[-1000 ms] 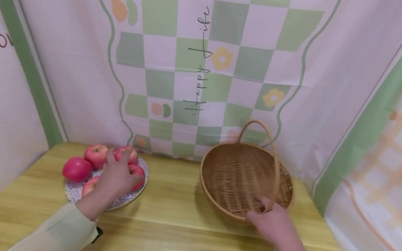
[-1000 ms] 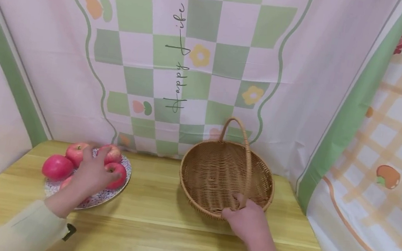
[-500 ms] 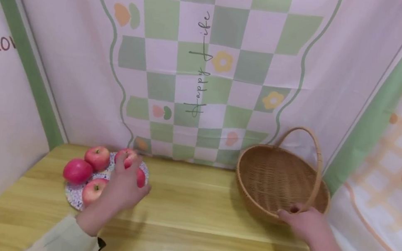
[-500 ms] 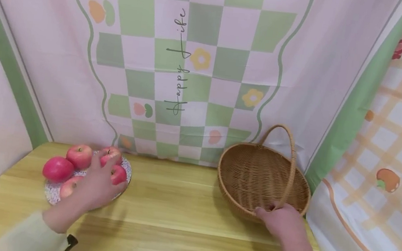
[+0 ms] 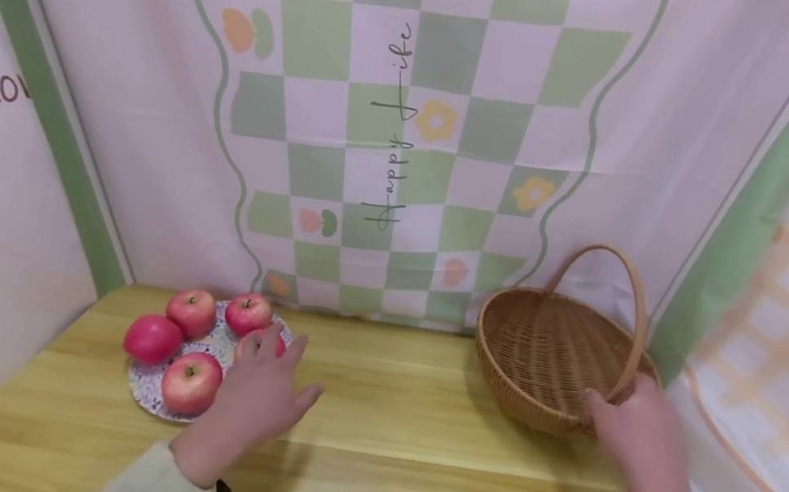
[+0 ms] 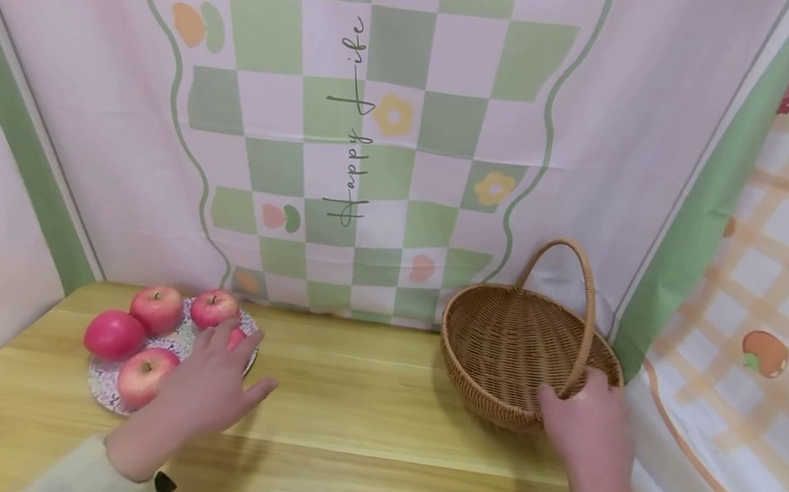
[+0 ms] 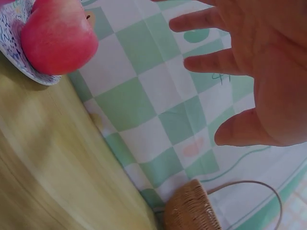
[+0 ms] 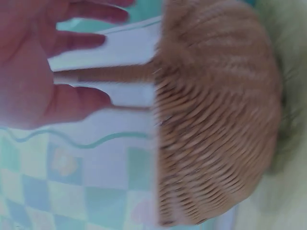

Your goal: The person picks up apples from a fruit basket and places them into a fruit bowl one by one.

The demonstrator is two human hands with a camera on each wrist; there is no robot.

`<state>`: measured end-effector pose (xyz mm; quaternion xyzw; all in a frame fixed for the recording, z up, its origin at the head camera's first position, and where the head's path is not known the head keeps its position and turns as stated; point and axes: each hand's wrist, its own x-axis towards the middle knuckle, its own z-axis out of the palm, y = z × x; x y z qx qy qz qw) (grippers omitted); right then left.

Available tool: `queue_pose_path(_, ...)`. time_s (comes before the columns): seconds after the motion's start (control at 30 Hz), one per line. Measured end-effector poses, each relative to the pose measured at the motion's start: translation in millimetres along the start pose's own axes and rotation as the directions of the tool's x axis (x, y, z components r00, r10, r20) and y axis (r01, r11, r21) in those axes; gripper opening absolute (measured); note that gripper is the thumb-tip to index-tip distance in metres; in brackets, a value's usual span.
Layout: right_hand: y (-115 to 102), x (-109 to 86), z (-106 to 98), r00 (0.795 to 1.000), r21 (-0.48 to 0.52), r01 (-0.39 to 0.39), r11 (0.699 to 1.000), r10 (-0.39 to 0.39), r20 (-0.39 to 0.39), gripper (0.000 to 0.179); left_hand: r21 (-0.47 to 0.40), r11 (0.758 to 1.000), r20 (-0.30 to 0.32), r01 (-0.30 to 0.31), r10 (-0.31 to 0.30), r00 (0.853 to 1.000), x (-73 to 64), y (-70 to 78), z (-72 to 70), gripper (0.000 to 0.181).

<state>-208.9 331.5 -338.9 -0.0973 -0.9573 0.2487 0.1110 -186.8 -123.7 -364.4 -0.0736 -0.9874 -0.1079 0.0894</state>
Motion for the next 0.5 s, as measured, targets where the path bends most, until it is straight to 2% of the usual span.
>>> queue_pose_path(0.1, -23, -11.5, -5, 0.986, 0.05, 0.009, 0.999, 0.0, -0.169, 0.083, 0.034, 0.999, 0.025, 0.038, -0.039, 0.999, 2.6, 3.0, -0.1, 0.079)
queue_pose_path(0.13, -33, -16.3, -5, 0.971, 0.082, 0.038, 0.996, -0.017, -0.238, 0.086, 0.041, 0.998, 0.03, 0.051, -0.052, 0.998, 3.8, 4.5, -0.8, 0.08)
queue_pose_path(0.17, -42, -19.6, -3, 0.942, 0.105, 0.107, 0.989, -0.067, -0.329, 0.085, 0.039, 0.997, 0.035, 0.064, -0.065, 0.997, 5.3, 6.2, -1.7, 0.081)
queue_pose_path(0.2, -52, -21.8, 1, 0.891, 0.112, 0.206, 0.972, -0.139, -0.432, 0.082, 0.033, 0.997, 0.04, 0.077, -0.078, 0.996, 6.9, 8.0, -2.5, 0.082)
queue_pose_path(0.27, -74, -27.5, 12, 0.763, 0.075, 0.387, 0.919, -0.273, -0.586, 0.075, 0.014, 0.994, 0.05, 0.108, -0.109, 0.993, 11.3, 11.8, -3.6, 0.087)
queue_pose_path(0.3, -84, -30.2, 19, 0.704, 0.042, 0.453, 0.891, -0.329, -0.629, 0.072, 0.006, 0.992, 0.055, 0.126, -0.126, 0.99, 13.3, 13.8, -4.5, 0.09)
queue_pose_path(0.33, -95, -32.4, 27, 0.667, 0.004, 0.494, 0.87, -0.376, -0.644, 0.071, -0.001, 0.99, 0.058, 0.142, -0.142, 0.988, 15.3, 15.7, -5.0, 0.093)
queue_pose_path(0.37, -106, -34.6, 35, 0.66, -0.018, 0.512, 0.859, -0.407, -0.632, 0.071, -0.012, 0.987, 0.064, 0.162, -0.161, 0.985, 17.3, 17.6, -5.4, 0.095)
queue_pose_path(0.4, -116, -37.2, 42, 0.689, -0.022, 0.502, 0.864, -0.415, -0.594, 0.071, -0.015, 0.984, 0.065, 0.18, -0.178, 0.982, 19.1, 19.4, -5.4, 0.097)
queue_pose_path(0.43, -126, -40.2, 48, 0.749, -0.007, 0.468, 0.884, -0.401, -0.528, 0.072, -0.013, 0.981, 0.064, 0.191, -0.19, 0.98, 20.7, 21.3, -5.3, 0.097)
queue_pose_path(0.5, -142, -43.4, 60, 0.848, 0.0, 0.395, 0.919, -0.364, -0.385, 0.077, 0.002, 0.979, 0.054, 0.205, -0.205, 0.977, 23.0, 25.1, -4.3, 0.095)
